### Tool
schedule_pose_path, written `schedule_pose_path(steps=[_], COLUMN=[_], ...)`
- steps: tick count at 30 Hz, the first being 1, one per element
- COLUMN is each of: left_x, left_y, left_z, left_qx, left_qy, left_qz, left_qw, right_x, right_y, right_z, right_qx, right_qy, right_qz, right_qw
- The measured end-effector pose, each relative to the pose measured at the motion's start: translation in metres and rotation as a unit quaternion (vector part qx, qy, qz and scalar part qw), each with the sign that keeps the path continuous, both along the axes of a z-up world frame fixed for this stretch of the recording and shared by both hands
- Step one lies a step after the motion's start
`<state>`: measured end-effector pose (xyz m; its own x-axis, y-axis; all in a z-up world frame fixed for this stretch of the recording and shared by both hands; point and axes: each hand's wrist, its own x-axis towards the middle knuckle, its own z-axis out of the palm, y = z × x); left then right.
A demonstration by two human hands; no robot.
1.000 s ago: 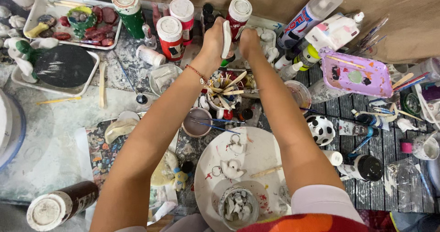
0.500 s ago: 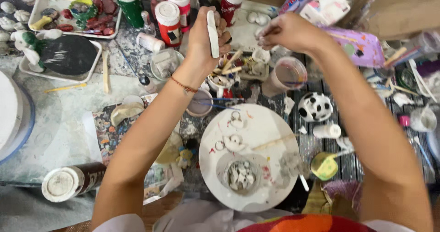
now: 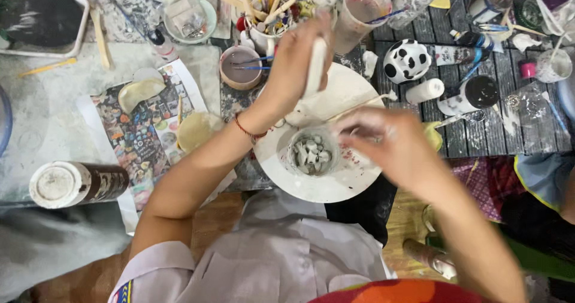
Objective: The person mixes gray clay pieces with water in a small container using a wooden stick. They then retrieve a larger mass of clay from a plastic bag and knead it by hand on a white plate.
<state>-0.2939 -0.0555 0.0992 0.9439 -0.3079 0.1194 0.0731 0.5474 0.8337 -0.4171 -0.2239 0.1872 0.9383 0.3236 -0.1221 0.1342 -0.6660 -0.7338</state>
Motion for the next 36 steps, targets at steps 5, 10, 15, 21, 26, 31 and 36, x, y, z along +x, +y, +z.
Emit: schedule_pose_path(steps=[5, 10, 15, 21, 26, 31, 36], left_x=[-0.015, -0.029, -0.048, -0.068, -0.069, -0.067, -0.084], left_y=[-0.021, -0.021, -0.01, -0.002, 0.0, 0.009, 0.0], left_z=[-0.01, 0.002, 0.016, 0.022, 0.031, 0.029, 0.026], left_qx=[0.121, 0.232, 0.285, 0.247, 0.25, 0.368, 0.397], left_qy=[-0.278, -0.297, -0.368, -0.302, -0.307, -0.459, -0.452], left_qz=[0.086, 0.031, 0.023, -0.041, -0.029, 0.041, 0.09], left_qw=[0.949, 0.926, 0.885, 0.92, 0.918, 0.808, 0.794], right_x=[-0.023, -0.031, -0.046, -0.057, -0.056, -0.054, -0.047], right_y=[0.014, 0.005, -0.006, 0.016, 0.029, 0.032, 0.041], right_z=[-0.028, -0.04, -0.064, -0.092, -0.078, -0.076, -0.088], right_qx=[-0.014, 0.036, 0.163, 0.155, 0.031, 0.073, 0.017], right_qy=[-0.056, -0.088, -0.075, -0.181, -0.261, -0.308, -0.335], right_qz=[-0.02, -0.009, -0.15, -0.16, -0.149, -0.111, -0.222], right_qw=[0.998, 0.995, 0.972, 0.958, 0.953, 0.942, 0.916])
